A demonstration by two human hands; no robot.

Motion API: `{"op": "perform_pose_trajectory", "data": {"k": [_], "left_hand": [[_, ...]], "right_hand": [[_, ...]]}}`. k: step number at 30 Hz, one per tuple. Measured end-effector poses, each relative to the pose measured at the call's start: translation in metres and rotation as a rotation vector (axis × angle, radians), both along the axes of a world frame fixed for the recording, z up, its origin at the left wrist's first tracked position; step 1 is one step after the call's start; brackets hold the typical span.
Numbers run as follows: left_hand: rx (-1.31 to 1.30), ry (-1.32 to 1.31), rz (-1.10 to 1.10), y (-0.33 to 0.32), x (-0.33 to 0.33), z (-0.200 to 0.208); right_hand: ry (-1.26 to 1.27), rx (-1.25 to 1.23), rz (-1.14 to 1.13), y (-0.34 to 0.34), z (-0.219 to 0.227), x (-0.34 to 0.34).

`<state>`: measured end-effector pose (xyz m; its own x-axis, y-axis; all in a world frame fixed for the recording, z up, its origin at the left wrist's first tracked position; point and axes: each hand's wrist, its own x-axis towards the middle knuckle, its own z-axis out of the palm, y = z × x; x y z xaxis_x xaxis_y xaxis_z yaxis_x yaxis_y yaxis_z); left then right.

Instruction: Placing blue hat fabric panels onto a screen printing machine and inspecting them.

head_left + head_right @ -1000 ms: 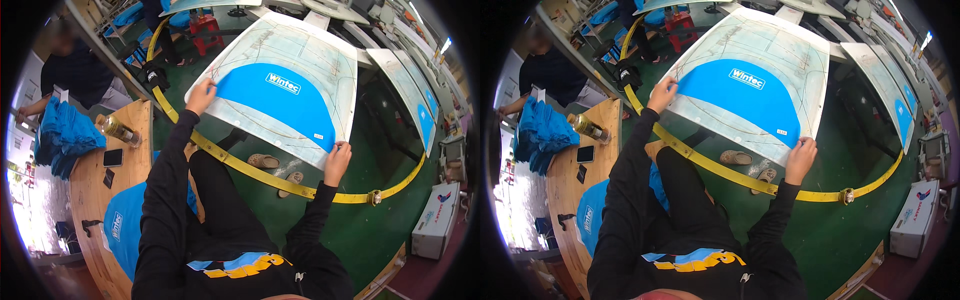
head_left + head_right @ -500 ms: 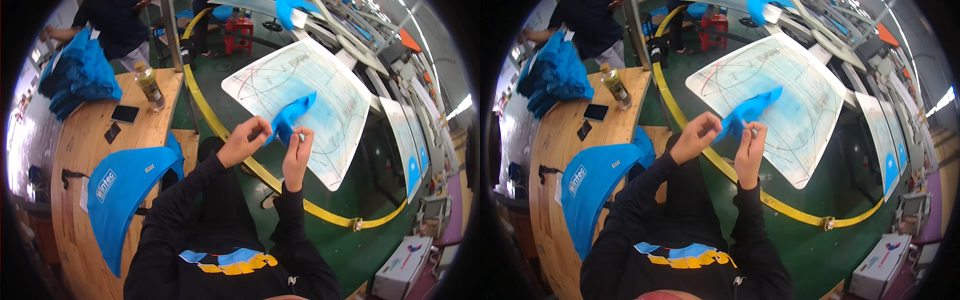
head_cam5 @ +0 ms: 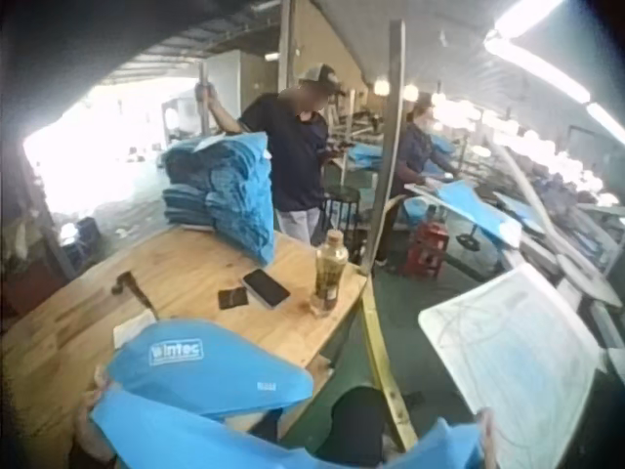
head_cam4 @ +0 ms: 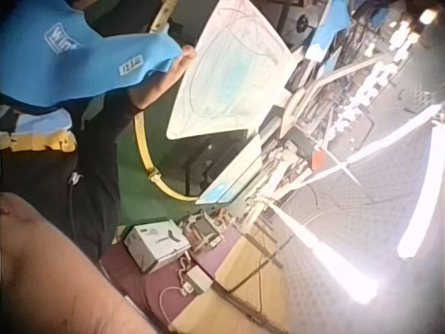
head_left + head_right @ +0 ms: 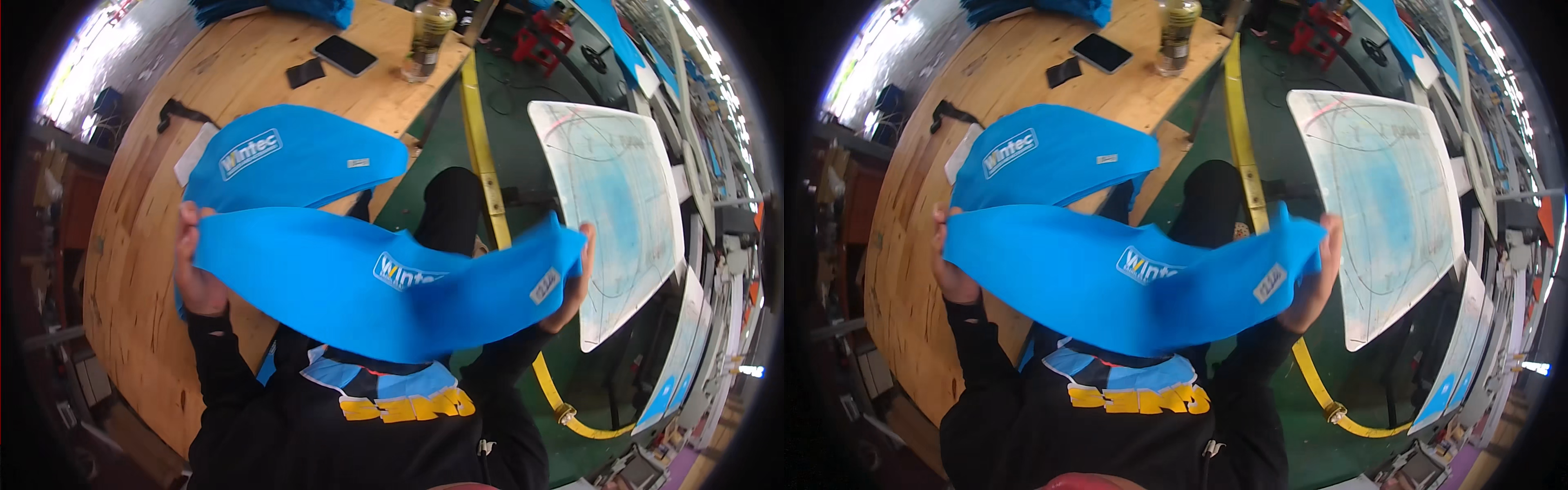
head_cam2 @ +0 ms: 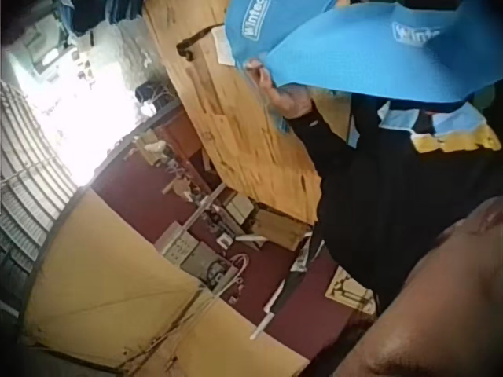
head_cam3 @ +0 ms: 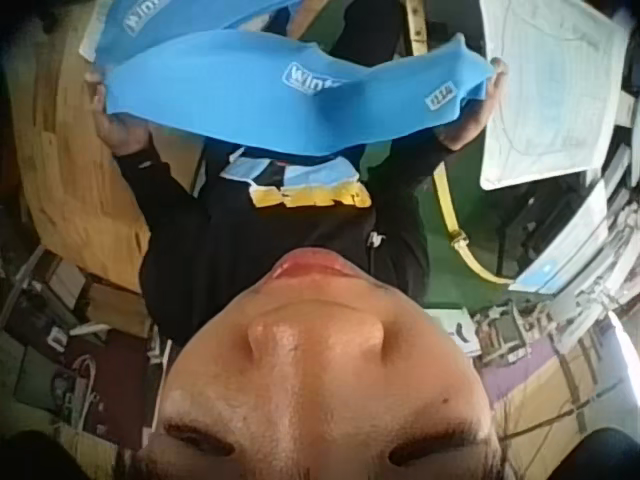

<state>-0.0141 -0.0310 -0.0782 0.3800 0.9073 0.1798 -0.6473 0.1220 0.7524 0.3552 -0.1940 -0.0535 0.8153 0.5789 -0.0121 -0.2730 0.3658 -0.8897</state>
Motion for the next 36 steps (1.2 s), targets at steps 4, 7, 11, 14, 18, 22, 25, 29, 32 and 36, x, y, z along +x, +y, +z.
{"op": "perform_pose_trajectory", "data": {"k": [4,7,11,14,18,22,25,29,32,36], "left_hand": [[-0.082,0.041,0.372,0.014,-0.094,0.004],[0.103,-0.071,0.405,0.018,-0.152,0.032],[0.221,-0.086,0.789,0.013,-0.203,0.041],[0.165,-0.026,0.97,-0.003,-0.231,0.014],[-0.022,0.509,1.035,-0.024,-0.23,-0.052],[-0.232,0.941,0.898,-0.038,-0.207,-0.095],[-0.17,1.166,0.792,-0.047,-0.209,-0.116],[0.012,1.136,0.821,-0.048,-0.211,-0.12],[0.008,1.187,0.76,-0.049,-0.219,-0.124],[-0.054,1.234,0.78,-0.053,-0.215,-0.121]], "right_hand": [[-0.008,0.103,0.371,0.083,-0.015,0.002],[0.011,0.267,0.541,0.149,0.001,-0.007],[-0.065,0.469,0.597,0.185,0.02,-0.017],[-0.039,0.419,0.62,0.194,-0.003,-0.021],[0.028,0.145,0.609,0.2,-0.074,-0.022],[0.013,-0.063,0.623,0.189,-0.141,-0.022],[0.009,-0.143,0.631,0.181,-0.154,-0.025],[-0.033,-0.124,0.608,0.18,-0.153,-0.024],[-0.057,-0.093,0.543,0.181,-0.144,-0.026],[-0.145,-0.154,0.435,0.178,-0.154,-0.021]]}}
